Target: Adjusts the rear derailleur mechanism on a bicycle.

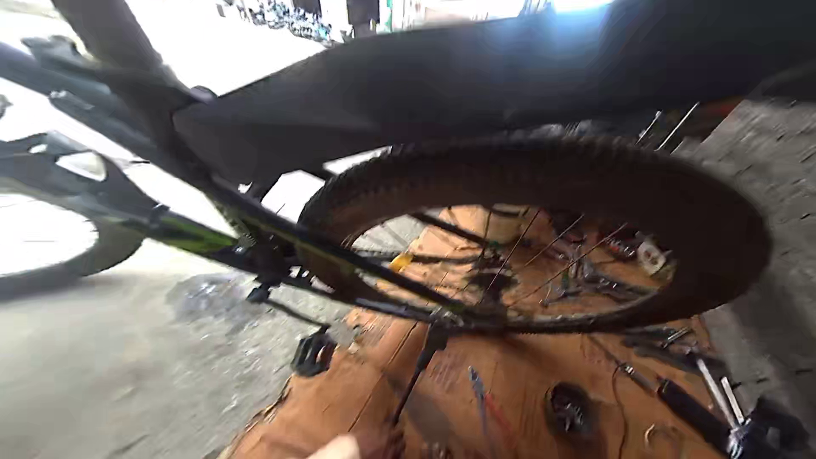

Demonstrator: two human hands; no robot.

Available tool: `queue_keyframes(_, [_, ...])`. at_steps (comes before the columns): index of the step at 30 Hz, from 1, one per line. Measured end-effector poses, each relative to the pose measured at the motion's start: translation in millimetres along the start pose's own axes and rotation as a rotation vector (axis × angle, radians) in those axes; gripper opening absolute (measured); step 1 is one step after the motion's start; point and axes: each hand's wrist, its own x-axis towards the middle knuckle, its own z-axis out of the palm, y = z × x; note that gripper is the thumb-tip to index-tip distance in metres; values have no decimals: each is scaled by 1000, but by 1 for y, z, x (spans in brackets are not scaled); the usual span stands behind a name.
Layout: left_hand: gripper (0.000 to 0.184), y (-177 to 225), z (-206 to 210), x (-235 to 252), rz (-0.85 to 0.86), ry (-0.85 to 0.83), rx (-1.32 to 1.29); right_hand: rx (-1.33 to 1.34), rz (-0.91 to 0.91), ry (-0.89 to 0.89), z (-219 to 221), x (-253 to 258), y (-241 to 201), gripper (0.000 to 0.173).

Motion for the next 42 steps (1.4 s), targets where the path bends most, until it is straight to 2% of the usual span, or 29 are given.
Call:
queue_keyframes(2, [40,-23,-10,-4,-132,133,-163,-164,-511,313,78,87,81,52])
queue_keyframes(5, [39,-42,-37,-23,-167,358,-362,-273,-230,-159,96,116,44,58])
queue_keyframes(6, [39,-43,-43,-29,-148,417,-402,-317,-241,-282,110,132,38,60])
queue_keyframes(7, [39,-43,-48,-34,-126,468,-421,-315,-329,-336,132,152,45,61])
queue_keyframes(9, [36,-40,-52,-41,-87,558,-459,-19,-566,-226,174,190,78,63])
queue_keyframes(11, [33,-38,-58,-44,-62,634,-555,423,-465,-165,150,177,58,66])
queue_keyframes(12, [31,-36,-59,-44,-59,674,-632,627,-417,-97,126,153,40,70])
queue_keyframes(14, [27,-33,-63,-41,-57,726,-800,821,-501,129,85,122,20,81])
queue_keyframes(15, [26,-30,-65,-40,-55,735,-868,841,-584,200,70,113,17,80])
queue_keyframes(16, [25,-26,-68,-38,-49,738,-927,852,-656,241,59,106,15,71])
queue_keyframes(19, [24,-14,-78,-22,-16,763,-1082,825,-732,354,38,90,14,32])
queue_keyframes(22, [23,4,-93,-4,9,795,-1171,747,-718,466,23,80,20,27])
queue_keyframes(26, [29,30,-104,12,101,797,-1207,792,-753,519,11,80,33,25])
queue_keyframes(30, [30,46,-103,22,262,872,-1198,877,-788,533,10,84,31,23])
queue_keyframes(32, [29,48,-102,24,330,917,-1158,855,-800,596,11,86,28,23])
queue_keyframes(34, [29,46,-101,25,336,1001,-1063,769,-813,697,8,85,26,24])
queue_keyframes(36, [28,42,-101,26,317,1103,-945,793,-794,726,0,79,21,26])
queue_keyframes(39, [25,35,-99,24,309,1242,-660,1109,-739,566,-12,67,10,39])
queue_keyframes(40, [25,34,-100,22,288,1276,-519,1183,-722,505,-14,65,7,39])
queue_keyframes(42, [22,34,-103,19,228,1301,-242,1257,-683,455,-17,65,2,29])
